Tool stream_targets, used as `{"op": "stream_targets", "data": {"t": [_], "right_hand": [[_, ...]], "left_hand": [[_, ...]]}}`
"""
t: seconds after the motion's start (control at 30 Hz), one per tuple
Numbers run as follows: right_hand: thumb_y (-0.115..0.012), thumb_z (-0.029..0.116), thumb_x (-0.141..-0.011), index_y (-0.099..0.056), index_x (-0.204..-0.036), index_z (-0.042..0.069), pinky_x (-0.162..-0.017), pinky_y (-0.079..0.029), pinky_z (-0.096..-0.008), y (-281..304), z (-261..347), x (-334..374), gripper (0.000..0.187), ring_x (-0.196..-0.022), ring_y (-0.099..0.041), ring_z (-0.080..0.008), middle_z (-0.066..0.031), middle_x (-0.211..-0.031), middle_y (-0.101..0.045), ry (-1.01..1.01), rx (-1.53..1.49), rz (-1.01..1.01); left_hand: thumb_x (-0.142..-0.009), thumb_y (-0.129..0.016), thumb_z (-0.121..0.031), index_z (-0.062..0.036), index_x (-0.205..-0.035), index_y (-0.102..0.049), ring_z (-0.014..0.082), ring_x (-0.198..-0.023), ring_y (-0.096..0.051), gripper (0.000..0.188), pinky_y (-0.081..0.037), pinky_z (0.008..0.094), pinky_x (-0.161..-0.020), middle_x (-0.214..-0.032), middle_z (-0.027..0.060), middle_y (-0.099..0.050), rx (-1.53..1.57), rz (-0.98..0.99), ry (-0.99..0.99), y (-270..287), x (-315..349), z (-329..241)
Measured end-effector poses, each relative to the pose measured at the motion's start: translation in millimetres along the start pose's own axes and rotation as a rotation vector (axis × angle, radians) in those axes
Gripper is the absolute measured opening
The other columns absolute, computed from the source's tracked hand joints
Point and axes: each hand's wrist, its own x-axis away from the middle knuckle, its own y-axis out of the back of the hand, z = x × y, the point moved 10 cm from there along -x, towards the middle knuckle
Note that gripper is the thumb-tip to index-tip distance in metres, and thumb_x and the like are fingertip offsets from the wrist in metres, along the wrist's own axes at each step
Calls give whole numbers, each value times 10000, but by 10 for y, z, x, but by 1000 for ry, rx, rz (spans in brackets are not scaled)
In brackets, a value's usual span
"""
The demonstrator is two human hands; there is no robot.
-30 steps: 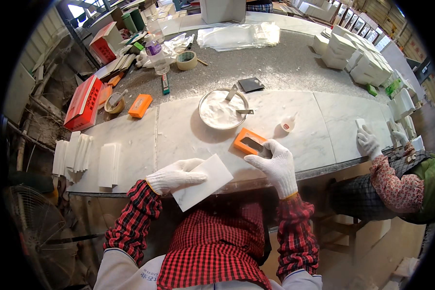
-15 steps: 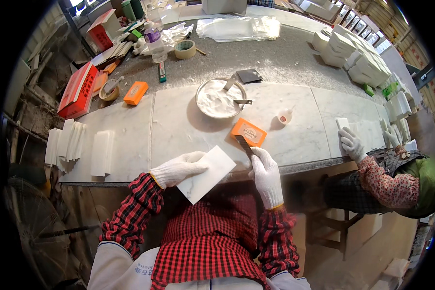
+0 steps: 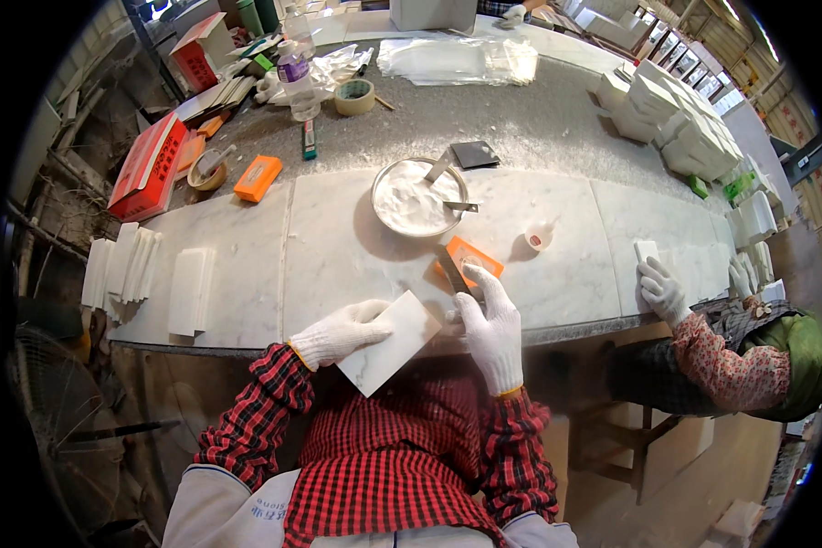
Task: The person smooths the edges of white rectangular stone tiles using a metal scraper and an orange sanding block. They repeatedly scrape and sand each tile, then place the finished pieces into a stack on the table.
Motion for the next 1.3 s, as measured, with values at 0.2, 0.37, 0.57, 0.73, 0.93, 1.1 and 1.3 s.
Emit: {"op": "stream_targets", "data": {"t": [0.2,0.37,0.57,0.73,0.93,1.1,1.3], "right_hand": [[-622,17,-978,-625,-1364,13,-634,-553,-251,-54,97,-72,387,-737,-676,-95,-62,-905,-692,15,93,37],[-643,-13,-946,-678,-1299,11,-662,-569,-269,-413,263,250,355,-720,-674,-88,-84,-916,-727,109,153,144],[-628,-30,-967,-699,-1210,1,-653,-569,-247,-573,164,392,255,-727,-686,-106,-73,-908,-720,64,-43,112],[-605,-23,-1001,-701,-1171,19,-644,-548,-252,-100,484,106,200,-731,-664,-102,-55,-920,-703,247,-39,-168],[-591,17,-928,-689,-1182,73,-661,-573,-416,-757,1085,-501,278,-740,-724,-315,-169,-870,-706,900,1054,2],[-660,150,-932,-681,-1223,113,-709,-582,-452,-868,1121,-733,293,-832,-727,-357,-171,-949,-724,737,1121,39],[-671,288,-964,-652,-1147,98,-708,-572,-482,-275,1151,-896,264,-826,-715,-370,-162,-958,-713,757,1240,-201]], "left_hand": [[-1064,-577,-256,42,-1477,-504,174,-1251,-590,515,-464,330,-1088,-1388,124,-620,-29,-42,-52,44,24,-34],[-1112,-439,-525,37,-1478,-507,185,-1300,-552,674,-427,341,-1120,-1411,140,-605,11,-168,-106,87,52,-105],[-1113,-456,-502,35,-1512,-472,176,-1331,-518,669,-392,331,-1148,-1447,140,-583,-139,-252,-96,140,100,-150],[-1048,-605,-328,38,-1528,-445,188,-1365,-516,625,-399,322,-1148,-1467,150,-577,-137,-173,-103,85,69,-128],[-863,-736,-410,13,-1523,-445,275,-1296,-605,836,-470,357,-1085,-1399,218,-626,-342,-183,-19,32,143,-302],[-796,-789,-465,-11,-1494,-472,342,-1164,-691,890,-550,393,-983,-1281,251,-688,-588,-253,129,100,216,-327],[-751,-824,-494,-15,-1445,-503,383,-1112,-711,902,-555,416,-968,-1195,281,-711,-585,-250,41,76,135,-443]]}}
